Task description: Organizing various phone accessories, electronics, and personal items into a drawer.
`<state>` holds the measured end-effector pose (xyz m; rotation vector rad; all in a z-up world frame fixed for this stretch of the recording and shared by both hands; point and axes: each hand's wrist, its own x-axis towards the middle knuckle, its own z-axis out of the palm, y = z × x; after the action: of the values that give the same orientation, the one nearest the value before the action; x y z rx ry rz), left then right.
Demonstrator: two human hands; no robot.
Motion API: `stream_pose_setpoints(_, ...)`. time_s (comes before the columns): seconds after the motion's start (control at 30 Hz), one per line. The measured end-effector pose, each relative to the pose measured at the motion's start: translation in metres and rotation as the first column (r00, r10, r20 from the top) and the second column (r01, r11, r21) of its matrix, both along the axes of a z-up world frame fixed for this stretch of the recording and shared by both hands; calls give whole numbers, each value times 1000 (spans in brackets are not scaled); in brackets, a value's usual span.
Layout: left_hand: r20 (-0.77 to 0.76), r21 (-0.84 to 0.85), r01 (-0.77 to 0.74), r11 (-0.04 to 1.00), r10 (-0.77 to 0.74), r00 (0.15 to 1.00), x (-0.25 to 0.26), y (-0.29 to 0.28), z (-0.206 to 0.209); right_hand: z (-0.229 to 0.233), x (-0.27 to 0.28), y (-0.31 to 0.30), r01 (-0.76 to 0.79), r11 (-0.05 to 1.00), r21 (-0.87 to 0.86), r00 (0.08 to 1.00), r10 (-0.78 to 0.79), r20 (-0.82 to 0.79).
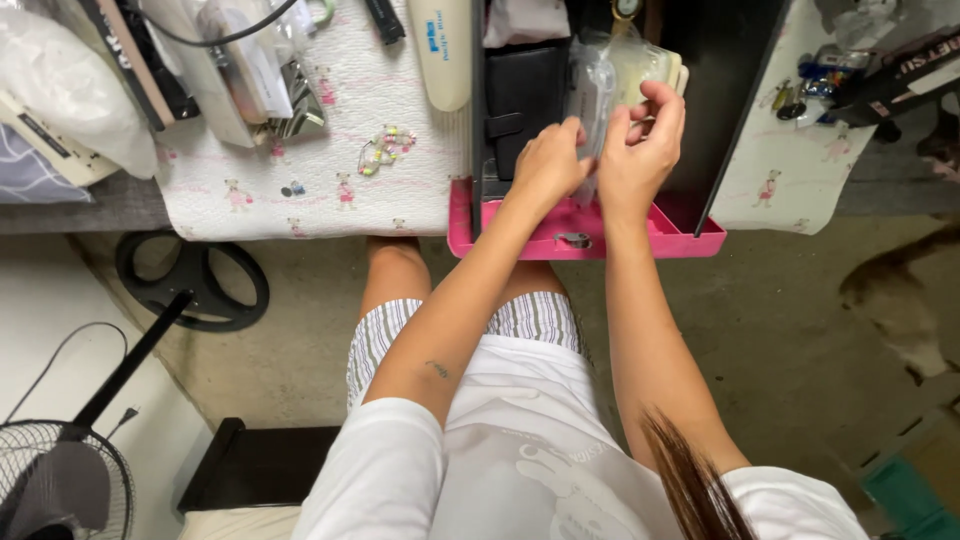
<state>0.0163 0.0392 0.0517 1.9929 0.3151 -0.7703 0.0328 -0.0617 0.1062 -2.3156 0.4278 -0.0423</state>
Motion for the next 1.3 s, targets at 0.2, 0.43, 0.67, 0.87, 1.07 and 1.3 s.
stream_pose_setpoints(0.2, 457, -230, -270, 935, 348, 818, 9, 112, 96, 43, 11, 95, -196, 822, 536, 978, 120, 174)
stream_pose_setpoints(0.43, 366, -4, -622, 783, 580, 728, -40, 275, 43, -16, 1, 227, -212, 631, 746, 915, 396, -75)
stream_pose_setpoints(0.67, 495, 226, -717, 660, 556, 668, -67, 354, -24, -165, -34, 316, -99, 713, 694, 805, 467, -366)
stream_pose_setpoints(0.87, 403, 268, -648, 713, 528, 747, -63, 386, -36, -144, -25, 352, 36, 817, 575, 795, 325, -511)
stream_pose_setpoints(1.07, 349, 186, -594, 782, 513, 784, -73, 415, -37, -110, -23, 368, 31, 655, 755, 844, 388, -371)
stream_pose_setpoints(1.3, 387, 20, -643, 766, 587, 711, -72, 422, -46, -77, -18, 348, 143, 458, 877, 878, 351, -326)
